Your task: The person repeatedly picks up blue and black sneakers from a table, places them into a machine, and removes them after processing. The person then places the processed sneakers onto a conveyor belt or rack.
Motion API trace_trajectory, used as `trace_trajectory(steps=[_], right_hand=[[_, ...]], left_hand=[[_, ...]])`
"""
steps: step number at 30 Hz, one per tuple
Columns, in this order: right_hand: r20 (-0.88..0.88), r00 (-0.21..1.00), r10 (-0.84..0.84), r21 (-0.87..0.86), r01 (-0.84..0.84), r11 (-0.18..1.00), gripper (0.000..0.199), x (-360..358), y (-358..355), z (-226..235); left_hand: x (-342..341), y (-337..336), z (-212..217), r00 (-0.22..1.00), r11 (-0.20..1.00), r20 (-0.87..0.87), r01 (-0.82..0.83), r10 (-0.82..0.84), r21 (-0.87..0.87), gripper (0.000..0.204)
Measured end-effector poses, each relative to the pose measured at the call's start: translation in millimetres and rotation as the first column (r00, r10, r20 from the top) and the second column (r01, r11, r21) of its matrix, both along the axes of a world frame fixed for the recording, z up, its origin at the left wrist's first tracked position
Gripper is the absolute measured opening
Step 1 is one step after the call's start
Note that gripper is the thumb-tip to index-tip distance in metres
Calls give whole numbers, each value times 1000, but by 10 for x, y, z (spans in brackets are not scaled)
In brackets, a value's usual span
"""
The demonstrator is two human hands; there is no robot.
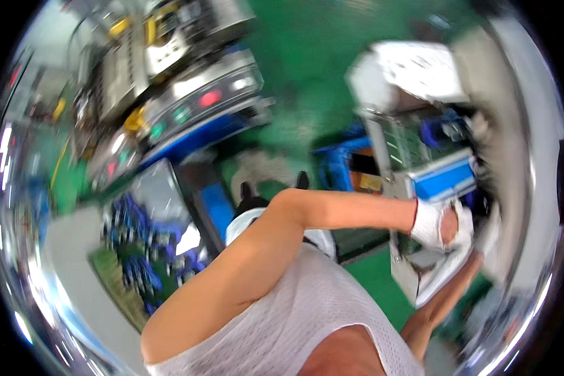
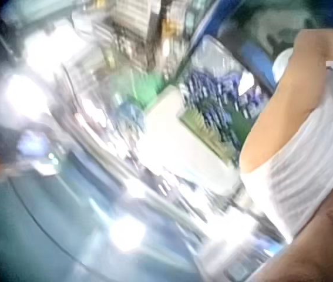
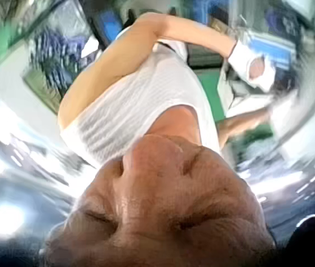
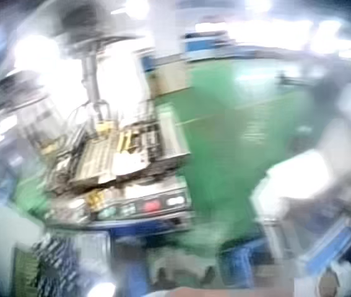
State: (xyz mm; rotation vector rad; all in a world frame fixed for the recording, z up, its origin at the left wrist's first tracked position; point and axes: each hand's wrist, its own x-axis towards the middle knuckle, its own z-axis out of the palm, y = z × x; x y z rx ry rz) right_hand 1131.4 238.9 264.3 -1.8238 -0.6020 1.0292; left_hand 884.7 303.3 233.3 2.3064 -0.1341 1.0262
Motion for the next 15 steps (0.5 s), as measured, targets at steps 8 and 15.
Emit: trace_trajectory(steps=[8,15], right_hand=[[675,692,258,276,-560,781,43,-3299,851,383],[1,158,987,89,-983,157,45,-6344,886,-1127]], left_hand=[[-3825,-287,-1031,751,681,-111,-642,651,-352,21],[-7193,-2650,-1863,-316,-526,-571,-813,758,-249,24]])
